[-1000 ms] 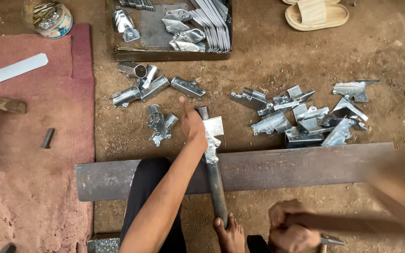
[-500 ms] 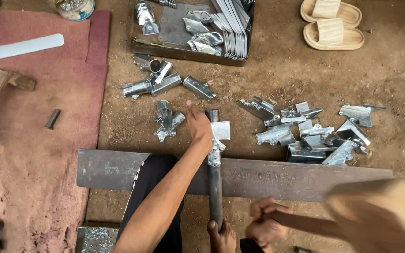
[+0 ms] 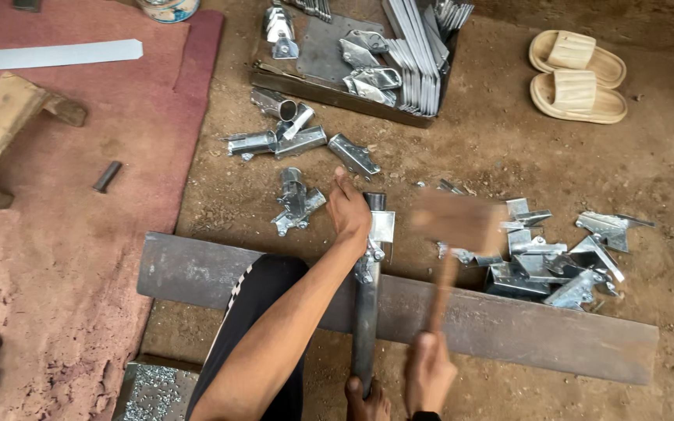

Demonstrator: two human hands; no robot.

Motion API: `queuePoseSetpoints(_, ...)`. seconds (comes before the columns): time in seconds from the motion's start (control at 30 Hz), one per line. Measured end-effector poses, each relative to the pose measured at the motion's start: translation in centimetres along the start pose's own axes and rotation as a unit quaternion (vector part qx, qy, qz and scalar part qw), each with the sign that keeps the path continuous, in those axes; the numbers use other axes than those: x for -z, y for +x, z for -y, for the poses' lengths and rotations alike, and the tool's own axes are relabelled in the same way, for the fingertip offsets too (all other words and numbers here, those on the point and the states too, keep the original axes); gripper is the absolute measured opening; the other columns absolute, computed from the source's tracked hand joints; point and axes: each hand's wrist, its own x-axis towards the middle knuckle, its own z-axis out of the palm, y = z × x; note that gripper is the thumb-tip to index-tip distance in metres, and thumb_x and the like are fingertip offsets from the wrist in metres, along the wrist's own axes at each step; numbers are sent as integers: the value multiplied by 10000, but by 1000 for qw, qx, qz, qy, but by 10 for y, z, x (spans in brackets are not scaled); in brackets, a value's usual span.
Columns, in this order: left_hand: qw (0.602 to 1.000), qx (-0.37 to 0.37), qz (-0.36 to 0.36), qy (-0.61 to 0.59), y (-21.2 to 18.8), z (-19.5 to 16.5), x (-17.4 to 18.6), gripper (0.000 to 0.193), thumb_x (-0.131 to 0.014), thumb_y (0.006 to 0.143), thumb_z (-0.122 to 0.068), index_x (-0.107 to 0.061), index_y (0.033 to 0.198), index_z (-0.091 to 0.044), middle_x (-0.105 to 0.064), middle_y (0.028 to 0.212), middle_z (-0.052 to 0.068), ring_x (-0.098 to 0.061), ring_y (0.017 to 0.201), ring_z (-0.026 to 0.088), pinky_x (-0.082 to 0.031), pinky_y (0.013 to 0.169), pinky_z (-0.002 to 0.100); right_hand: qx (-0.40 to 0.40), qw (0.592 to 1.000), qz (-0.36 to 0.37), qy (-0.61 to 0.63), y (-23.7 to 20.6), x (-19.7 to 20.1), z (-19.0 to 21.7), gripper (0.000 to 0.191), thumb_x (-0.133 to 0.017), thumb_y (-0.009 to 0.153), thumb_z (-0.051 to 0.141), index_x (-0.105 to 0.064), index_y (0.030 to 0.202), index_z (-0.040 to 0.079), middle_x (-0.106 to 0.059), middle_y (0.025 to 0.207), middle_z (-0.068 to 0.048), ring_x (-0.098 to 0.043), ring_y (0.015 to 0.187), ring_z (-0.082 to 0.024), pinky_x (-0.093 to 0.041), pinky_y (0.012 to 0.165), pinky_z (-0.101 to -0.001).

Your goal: The person sits on the ground with a metal pipe across their lap and hammers a galvanized metal fitting onto the end of the pipe using a wooden mallet. They reposition the fitting and pipe between strikes and reach into a pile of similar metal fittings on the ground.

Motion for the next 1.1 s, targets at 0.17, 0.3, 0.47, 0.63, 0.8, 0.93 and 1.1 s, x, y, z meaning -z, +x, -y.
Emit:
queuePoseSetpoints(0.17,999,-36,20,-29,8,6,2,685,-305,1056,-543,-585,1356,6,-608,1355,257,-537,1277,464,-419,1058,487,156,857,152,467,8,1,-6,274,-604,1013,333,-597,930,72,-570,596,-105,-491,417,-195,-420,365,-340)
queuePoseSetpoints(0.3,999,-40,11,-9,9,8,6,648,-339,1059,-512,-650,1298,4,-675,1187,301,-601,1137,497,-463,980,502,33,999,34,19,-10,-17,9,333,-484,1037,292,-594,789,98,-551,524,-88,-452,397,-168,-365,369,-312)
queuePoseSetpoints(0.47,997,-56,43,-27,15,11,11,625,-337,1058,-493,-633,1312,-5,-691,1153,285,-627,1101,475,-473,951,483,137,972,-12,193,-20,-19,35,186,-608,960,247,-492,917,107,-555,609,-76,-521,496,-152,-412,394,-304)
queuePoseSetpoints(0.63,992,-100,61,-50,20,12,14,624,-316,1072,-501,-590,1343,-11,-675,1203,262,-637,1141,435,-477,969,479,163,985,46,-3,-28,-21,49,435,-474,1090,450,-601,867,99,-552,643,-63,-513,529,-120,-403,468,-309)
queuePoseSetpoints(0.8,990,-111,69,61,6,-3,27,712,-266,1043,-573,-680,1172,-9,-718,1044,295,-668,1024,481,-487,948,540,-42,997,56,-22,-33,-28,20,577,-389,1030,510,-622,843,16,-461,485,-54,-396,397,-118,-314,373,-321)
queuePoseSetpoints(0.93,977,7,73,199,5,-20,30,863,-187,1021,-679,-761,1202,-61,-696,1155,307,-614,1145,502,-435,1042,572,100,993,-43,41,-2,-6,12,515,-383,1068,450,-595,817,54,-535,501,-20,-466,368,-119,-365,359,-291)
queuePoseSetpoints(1.1,993,79,35,75,8,-5,16,871,-229,966,-724,-685,1255,-40,-621,1280,299,-548,1240,482,-396,1075,556,135,980,-119,86,29,34,39,462,-433,1053,411,-567,769,73,-541,523,-22,-489,385,-120,-381,372,-285)
